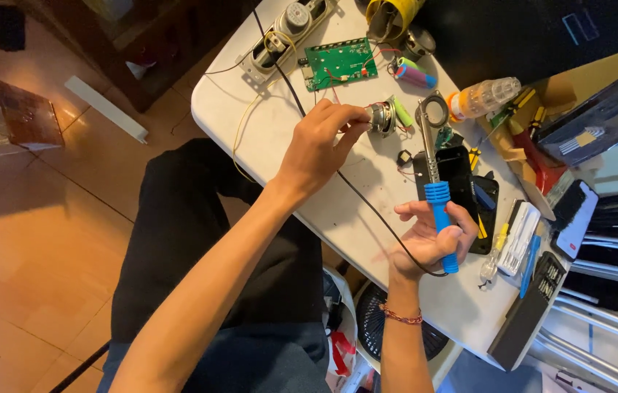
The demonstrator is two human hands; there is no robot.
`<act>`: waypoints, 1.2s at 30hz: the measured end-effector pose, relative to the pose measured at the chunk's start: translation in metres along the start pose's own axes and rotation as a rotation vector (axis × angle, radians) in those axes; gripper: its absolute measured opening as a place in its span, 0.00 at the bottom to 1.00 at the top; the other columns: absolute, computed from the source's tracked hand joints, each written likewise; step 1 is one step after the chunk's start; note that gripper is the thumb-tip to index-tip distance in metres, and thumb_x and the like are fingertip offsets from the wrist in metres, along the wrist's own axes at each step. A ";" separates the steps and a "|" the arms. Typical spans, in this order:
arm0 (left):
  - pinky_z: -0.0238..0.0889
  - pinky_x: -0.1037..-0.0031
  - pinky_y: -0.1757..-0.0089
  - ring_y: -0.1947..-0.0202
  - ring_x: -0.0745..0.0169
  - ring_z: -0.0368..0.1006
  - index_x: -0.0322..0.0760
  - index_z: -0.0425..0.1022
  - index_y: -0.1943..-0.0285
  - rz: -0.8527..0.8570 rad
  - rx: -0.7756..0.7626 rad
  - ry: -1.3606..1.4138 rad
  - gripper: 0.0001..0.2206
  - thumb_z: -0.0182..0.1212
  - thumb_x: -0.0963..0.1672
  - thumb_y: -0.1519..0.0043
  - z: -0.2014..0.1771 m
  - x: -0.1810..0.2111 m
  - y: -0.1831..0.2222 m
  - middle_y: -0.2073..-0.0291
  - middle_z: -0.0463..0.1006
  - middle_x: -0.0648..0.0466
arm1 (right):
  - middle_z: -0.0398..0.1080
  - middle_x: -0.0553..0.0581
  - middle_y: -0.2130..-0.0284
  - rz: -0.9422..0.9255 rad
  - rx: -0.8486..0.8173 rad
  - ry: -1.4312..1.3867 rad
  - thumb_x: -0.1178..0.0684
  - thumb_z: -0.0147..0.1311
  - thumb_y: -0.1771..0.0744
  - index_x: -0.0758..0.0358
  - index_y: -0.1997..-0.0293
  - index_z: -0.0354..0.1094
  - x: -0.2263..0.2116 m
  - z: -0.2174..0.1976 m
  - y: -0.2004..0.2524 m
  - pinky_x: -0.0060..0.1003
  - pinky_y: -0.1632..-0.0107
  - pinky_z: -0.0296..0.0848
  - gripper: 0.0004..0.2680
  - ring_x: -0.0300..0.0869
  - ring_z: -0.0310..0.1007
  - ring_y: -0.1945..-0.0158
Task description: Soldering wires to a small electronic component on a workbench during a repair task.
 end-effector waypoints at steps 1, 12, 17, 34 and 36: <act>0.76 0.78 0.62 0.65 0.64 0.76 0.42 0.80 0.56 -0.003 0.001 -0.001 0.07 0.67 0.37 0.38 0.000 -0.001 0.000 0.68 0.80 0.56 | 0.70 0.73 0.78 0.002 -0.003 0.000 0.44 0.35 0.26 0.69 0.47 0.58 -0.001 0.001 0.000 0.39 0.74 0.72 0.15 0.58 0.76 0.78; 0.76 0.77 0.62 0.65 0.63 0.75 0.40 0.79 0.57 0.046 0.029 -0.044 0.07 0.67 0.36 0.39 -0.002 0.006 -0.004 0.68 0.80 0.55 | 0.69 0.77 0.78 -0.003 -0.030 -0.030 0.43 0.39 0.27 0.72 0.48 0.59 0.004 -0.004 0.004 0.42 0.77 0.72 0.16 0.62 0.75 0.80; 0.75 0.77 0.62 0.66 0.64 0.73 0.42 0.78 0.58 0.062 0.044 -0.096 0.05 0.67 0.38 0.38 0.003 0.003 -0.003 0.70 0.78 0.58 | 0.69 0.78 0.79 -0.021 -0.041 -0.047 0.47 0.46 0.30 0.74 0.49 0.60 0.008 -0.006 0.006 0.43 0.78 0.71 0.15 0.63 0.74 0.80; 0.64 0.73 0.65 0.74 0.63 0.65 0.47 0.74 0.71 -0.061 0.070 -0.143 0.07 0.66 0.45 0.41 0.017 -0.006 0.005 0.84 0.68 0.63 | 0.70 0.70 0.80 -0.038 0.001 -0.007 0.49 0.50 0.31 0.69 0.56 0.62 -0.009 0.006 0.005 0.34 0.79 0.68 0.11 0.52 0.72 0.84; 0.64 0.73 0.64 0.74 0.63 0.66 0.48 0.74 0.71 -0.075 0.060 -0.116 0.06 0.65 0.44 0.41 0.016 -0.004 0.003 0.84 0.69 0.63 | 0.69 0.71 0.81 -0.048 0.000 -0.016 0.49 0.50 0.31 0.70 0.56 0.62 -0.009 0.005 0.005 0.34 0.80 0.67 0.11 0.53 0.71 0.85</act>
Point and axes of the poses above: each hand's wrist, its own y-axis away from the middle knuckle, its own z-axis out of the palm, x = y × z, the point moved 8 cm from there along -y, towards the middle knuckle
